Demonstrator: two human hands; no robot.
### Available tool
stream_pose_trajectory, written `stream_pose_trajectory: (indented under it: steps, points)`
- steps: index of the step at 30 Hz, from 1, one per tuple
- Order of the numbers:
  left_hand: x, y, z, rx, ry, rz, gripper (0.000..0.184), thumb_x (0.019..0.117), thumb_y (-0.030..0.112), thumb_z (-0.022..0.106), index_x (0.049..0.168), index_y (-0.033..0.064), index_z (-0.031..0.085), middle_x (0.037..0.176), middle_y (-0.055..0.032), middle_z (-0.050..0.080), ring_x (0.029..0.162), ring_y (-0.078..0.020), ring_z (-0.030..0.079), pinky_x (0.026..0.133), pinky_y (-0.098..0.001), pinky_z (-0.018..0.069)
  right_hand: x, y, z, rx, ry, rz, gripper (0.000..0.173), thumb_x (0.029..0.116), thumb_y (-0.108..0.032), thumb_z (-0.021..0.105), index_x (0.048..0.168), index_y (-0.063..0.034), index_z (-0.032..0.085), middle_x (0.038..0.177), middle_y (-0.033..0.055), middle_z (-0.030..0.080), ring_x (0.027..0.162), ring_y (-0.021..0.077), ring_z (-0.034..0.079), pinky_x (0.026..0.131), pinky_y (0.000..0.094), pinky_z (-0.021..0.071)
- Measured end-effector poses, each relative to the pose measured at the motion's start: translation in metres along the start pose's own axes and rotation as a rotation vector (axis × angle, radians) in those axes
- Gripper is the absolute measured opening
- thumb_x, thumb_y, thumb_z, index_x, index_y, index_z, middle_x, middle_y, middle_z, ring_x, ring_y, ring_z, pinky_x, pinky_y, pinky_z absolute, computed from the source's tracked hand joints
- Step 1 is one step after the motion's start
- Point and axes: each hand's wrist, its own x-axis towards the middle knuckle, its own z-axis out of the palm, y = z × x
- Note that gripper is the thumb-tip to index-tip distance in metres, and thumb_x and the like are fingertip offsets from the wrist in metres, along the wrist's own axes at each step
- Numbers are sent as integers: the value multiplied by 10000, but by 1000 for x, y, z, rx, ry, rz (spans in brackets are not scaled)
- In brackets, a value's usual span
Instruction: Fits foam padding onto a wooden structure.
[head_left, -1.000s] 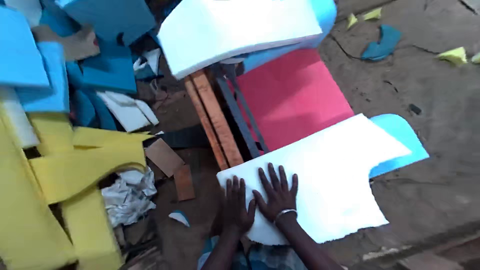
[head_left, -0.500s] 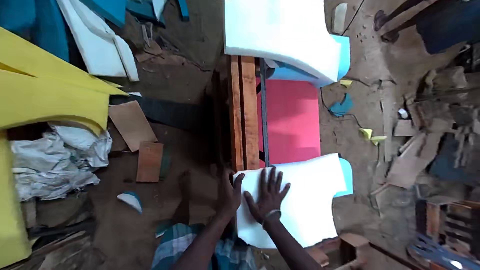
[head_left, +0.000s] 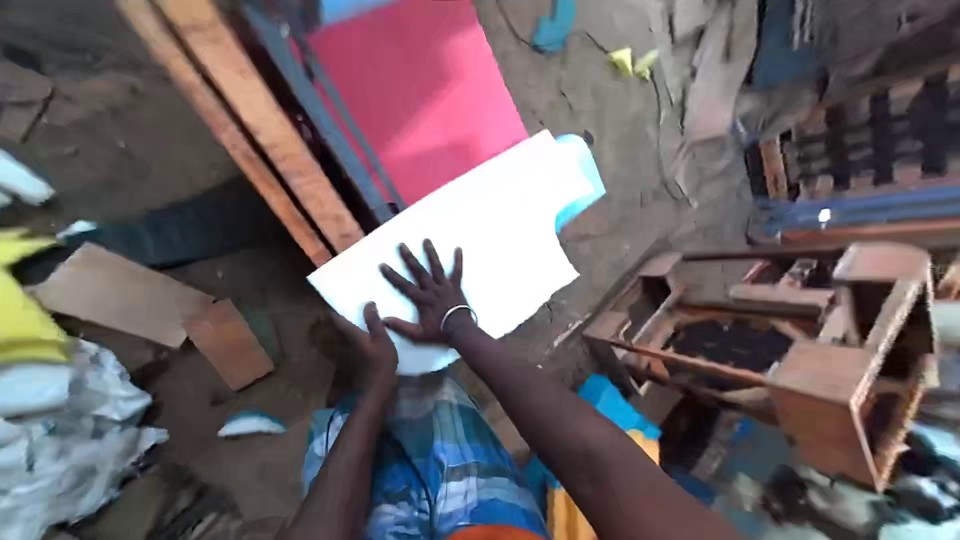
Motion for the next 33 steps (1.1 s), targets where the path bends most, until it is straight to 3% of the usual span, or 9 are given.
stream_pose_trajectory:
  steps: [5,8,13,16,18,20,23,26,33]
  points:
    - [-2,-8,-19,-43,-114,194,874,1029,347,596,1643,59,45,1639,-238,289,1470,-318,406,1195,-490,379,-32,5,1,114,154,187,844,887,-809,440,1610,-393,315,1710,-33,216,1588,332,75,1173,775,-11]
    - [-17,-14,-35,151,-256,107,697,1058,396,549,1578,25,269,1399,-241,574,1221,-325,632,1027,-542,521,-40,1,3,225,103,202,872,888,-799,436,1630,-375,262,1725,-22,151,1590,342,16,1172,767,-36]
    - [-43,9,-43,148,-413,-110,577,1012,239,664,1471,-6,416,1268,-231,633,986,-303,710,782,-482,628,-92,6,-12,363,3,78,718,989,-483,588,1621,-261,330,1722,8,172,1596,278,31,1256,639,-20]
    - [-73,-4,-41,157,-594,-222,451,1075,227,539,1442,-21,458,1241,-222,653,1011,-290,696,837,-464,596,-153,-5,-2,493,-124,-177,567,992,-161,614,1538,-111,467,1647,125,352,1552,364,230,1248,646,109]
    - [-86,-8,-32,140,-671,-208,448,1079,235,525,1455,-3,470,1299,-204,651,1112,-289,686,905,-466,592,-187,-2,-14,590,-195,-239,319,1010,-115,583,1316,-89,674,1425,136,609,1368,370,519,1152,609,368]
    - [-95,-5,-24,94,-615,-220,443,1068,232,557,1426,-16,478,1284,-207,653,1096,-284,696,886,-450,602,-200,13,-43,694,-482,-77,246,1007,-126,579,1209,-44,693,1186,224,693,1136,446,643,945,676,486]
    - [-88,-4,-26,285,-609,-125,495,1019,305,641,1365,-32,536,1222,-209,662,1055,-279,685,903,-461,584,-206,37,-46,805,-522,390,403,1043,-364,501,1256,-72,680,1229,211,687,1188,410,637,1009,644,474]
    - [-69,-6,-43,697,-724,85,504,981,444,647,1303,57,654,1185,-147,717,1097,-279,694,1002,-532,539,-207,61,-31,886,-500,563,443,1011,-432,569,1275,-94,682,1246,164,691,1201,336,640,1052,581,474]
    - [-58,18,-78,975,-684,623,412,993,432,602,1156,74,728,1216,-141,693,1199,-323,633,1110,-572,427,-178,43,-12,1373,-148,1000,410,957,-143,701,1335,-12,612,1240,191,674,1058,282,688,970,465,554]
